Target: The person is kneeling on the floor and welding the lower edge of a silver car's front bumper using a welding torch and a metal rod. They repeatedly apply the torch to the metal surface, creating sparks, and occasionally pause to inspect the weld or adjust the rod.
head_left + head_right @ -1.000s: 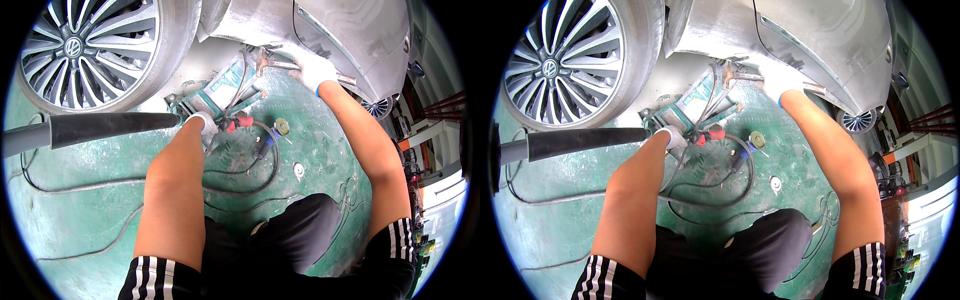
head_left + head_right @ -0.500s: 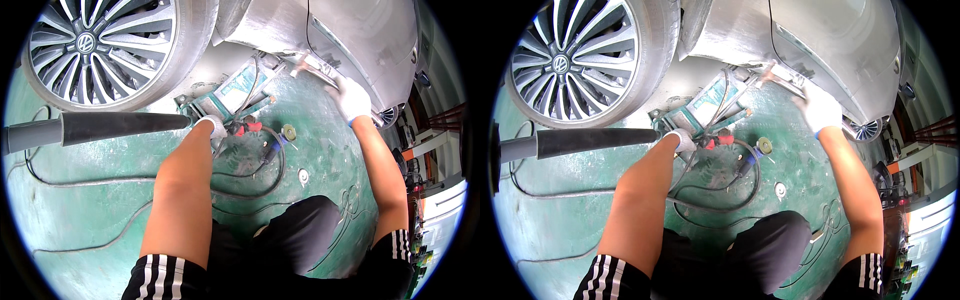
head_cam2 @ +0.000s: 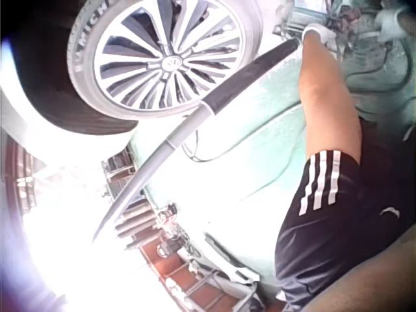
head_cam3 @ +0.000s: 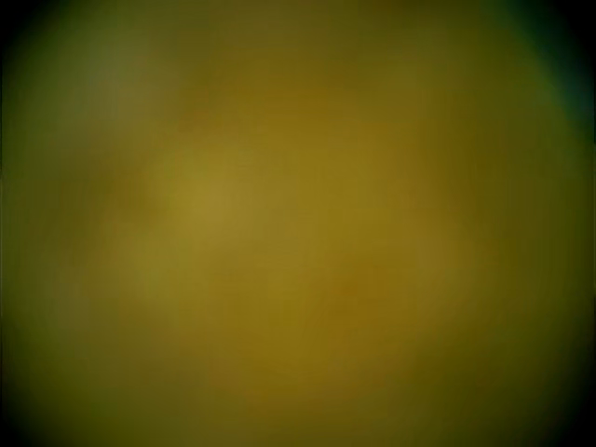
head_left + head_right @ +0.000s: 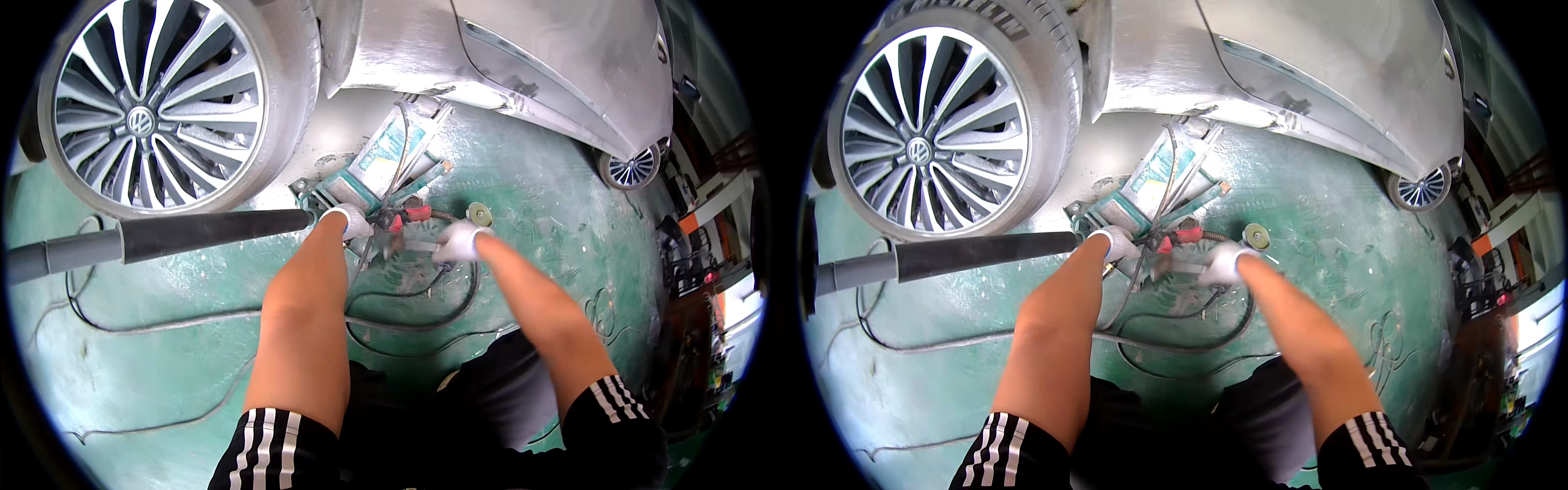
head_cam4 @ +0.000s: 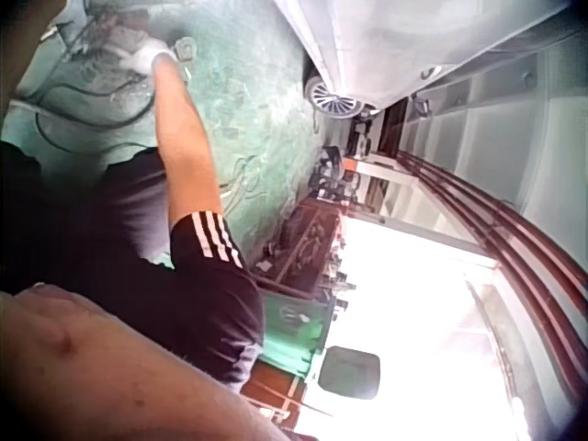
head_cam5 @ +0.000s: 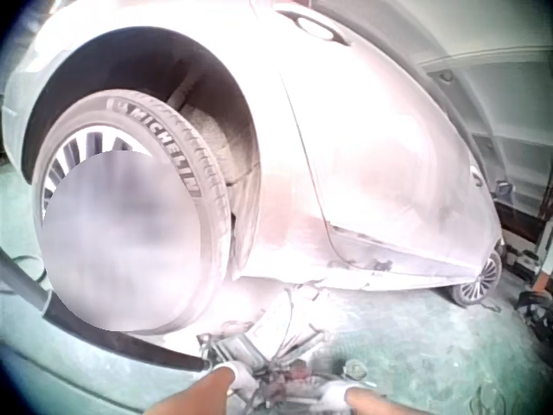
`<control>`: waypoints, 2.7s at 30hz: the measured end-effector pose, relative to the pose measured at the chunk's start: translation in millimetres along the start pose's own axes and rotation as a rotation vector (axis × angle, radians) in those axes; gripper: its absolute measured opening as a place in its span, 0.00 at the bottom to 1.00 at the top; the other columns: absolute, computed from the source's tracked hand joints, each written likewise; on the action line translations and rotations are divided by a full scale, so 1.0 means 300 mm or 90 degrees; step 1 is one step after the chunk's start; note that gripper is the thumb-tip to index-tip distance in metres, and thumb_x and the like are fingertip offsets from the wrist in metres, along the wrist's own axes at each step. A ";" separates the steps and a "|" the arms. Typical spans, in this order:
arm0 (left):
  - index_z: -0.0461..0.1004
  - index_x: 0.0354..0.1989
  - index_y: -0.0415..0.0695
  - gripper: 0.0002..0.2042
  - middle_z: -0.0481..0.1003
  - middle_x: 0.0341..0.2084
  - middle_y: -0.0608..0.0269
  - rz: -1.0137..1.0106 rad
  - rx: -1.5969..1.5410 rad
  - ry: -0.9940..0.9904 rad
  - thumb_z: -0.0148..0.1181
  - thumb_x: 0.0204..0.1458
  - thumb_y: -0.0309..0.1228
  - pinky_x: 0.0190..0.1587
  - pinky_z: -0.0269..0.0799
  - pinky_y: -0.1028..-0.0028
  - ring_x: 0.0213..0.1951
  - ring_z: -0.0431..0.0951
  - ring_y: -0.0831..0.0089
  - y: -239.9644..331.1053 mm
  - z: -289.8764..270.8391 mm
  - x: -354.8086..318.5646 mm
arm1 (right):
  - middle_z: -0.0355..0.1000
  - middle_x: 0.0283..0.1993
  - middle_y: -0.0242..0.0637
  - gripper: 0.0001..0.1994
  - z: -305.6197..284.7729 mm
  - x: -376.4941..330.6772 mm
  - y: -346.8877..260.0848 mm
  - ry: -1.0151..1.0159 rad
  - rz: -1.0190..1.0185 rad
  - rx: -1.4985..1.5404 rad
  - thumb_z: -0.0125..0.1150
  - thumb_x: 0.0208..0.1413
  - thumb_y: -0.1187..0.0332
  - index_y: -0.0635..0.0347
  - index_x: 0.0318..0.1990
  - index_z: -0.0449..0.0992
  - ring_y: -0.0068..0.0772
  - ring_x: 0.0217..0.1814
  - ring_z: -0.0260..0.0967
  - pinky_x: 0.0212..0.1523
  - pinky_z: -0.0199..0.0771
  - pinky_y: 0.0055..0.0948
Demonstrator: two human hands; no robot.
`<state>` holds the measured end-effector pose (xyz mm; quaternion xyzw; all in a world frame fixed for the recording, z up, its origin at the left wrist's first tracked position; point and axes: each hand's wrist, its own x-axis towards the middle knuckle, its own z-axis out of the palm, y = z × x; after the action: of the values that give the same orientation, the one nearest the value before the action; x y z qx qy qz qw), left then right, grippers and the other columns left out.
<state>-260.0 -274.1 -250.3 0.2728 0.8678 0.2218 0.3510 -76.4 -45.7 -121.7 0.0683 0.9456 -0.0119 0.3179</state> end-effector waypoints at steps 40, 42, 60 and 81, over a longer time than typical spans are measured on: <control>0.81 0.34 0.57 0.08 0.78 0.36 0.64 0.585 0.169 0.753 0.55 0.58 0.30 0.78 0.54 0.57 0.53 0.77 0.65 0.867 -0.173 -0.077 | 0.75 0.26 0.31 0.14 -0.156 -0.256 0.275 0.424 0.082 0.647 0.70 0.58 0.67 0.63 0.49 0.81 0.24 0.20 0.71 0.24 0.71 0.27; 0.82 0.35 0.58 0.08 0.79 0.38 0.65 0.574 0.162 0.741 0.55 0.59 0.31 0.78 0.54 0.57 0.55 0.77 0.65 0.860 -0.167 -0.066 | 0.75 0.26 0.31 0.14 -0.142 -0.234 0.273 0.442 0.096 0.625 0.70 0.58 0.66 0.63 0.49 0.82 0.24 0.20 0.71 0.24 0.70 0.27; 0.84 0.39 0.59 0.08 0.80 0.43 0.66 0.559 0.145 0.640 0.58 0.59 0.31 0.79 0.54 0.55 0.59 0.77 0.64 0.803 -0.194 -0.100 | 0.75 0.25 0.29 0.08 -0.096 -0.199 0.200 0.496 0.142 0.602 0.70 0.60 0.64 0.58 0.40 0.82 0.21 0.20 0.70 0.23 0.69 0.28; 0.79 0.46 0.48 0.13 0.77 0.54 0.58 0.596 0.018 0.825 0.62 0.51 0.24 0.76 0.58 0.50 0.66 0.71 0.55 0.721 -0.187 -0.100 | 0.72 0.25 0.27 0.04 -0.072 -0.205 0.093 0.548 0.140 0.710 0.69 0.58 0.71 0.58 0.37 0.80 0.20 0.20 0.67 0.23 0.66 0.26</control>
<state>-214.1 -141.2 -74.2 0.4304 0.6972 0.4495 -0.3559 -37.2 -24.0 -66.8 0.3144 0.8279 -0.4337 -0.1664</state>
